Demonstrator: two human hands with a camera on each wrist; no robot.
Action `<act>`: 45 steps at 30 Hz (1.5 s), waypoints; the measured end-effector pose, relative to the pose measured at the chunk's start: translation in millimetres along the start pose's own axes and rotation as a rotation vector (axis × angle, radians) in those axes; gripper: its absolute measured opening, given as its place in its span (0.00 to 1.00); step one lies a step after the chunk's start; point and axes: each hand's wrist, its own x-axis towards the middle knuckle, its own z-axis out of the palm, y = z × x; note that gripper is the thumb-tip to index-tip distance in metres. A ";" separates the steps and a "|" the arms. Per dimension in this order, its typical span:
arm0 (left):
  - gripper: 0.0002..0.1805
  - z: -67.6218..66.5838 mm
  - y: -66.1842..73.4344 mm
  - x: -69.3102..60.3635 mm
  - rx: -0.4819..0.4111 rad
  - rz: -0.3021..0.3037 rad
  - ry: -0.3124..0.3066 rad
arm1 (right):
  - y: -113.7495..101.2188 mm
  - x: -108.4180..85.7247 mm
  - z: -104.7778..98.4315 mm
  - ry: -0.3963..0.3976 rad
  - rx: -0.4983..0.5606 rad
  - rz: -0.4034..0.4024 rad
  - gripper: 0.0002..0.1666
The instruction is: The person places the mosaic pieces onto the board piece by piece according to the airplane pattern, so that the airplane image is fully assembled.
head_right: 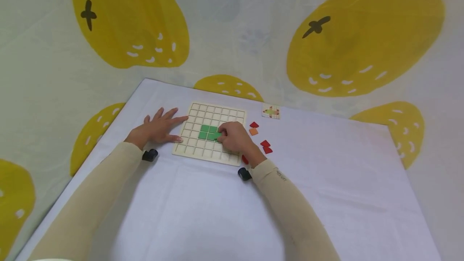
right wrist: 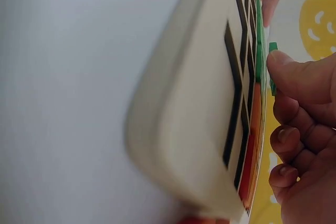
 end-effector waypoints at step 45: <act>0.49 -1.6 -3.1 -1.9 -0.003 0.038 0.016 | -35.6 16.1 27.1 -0.002 -0.001 -0.136 0.11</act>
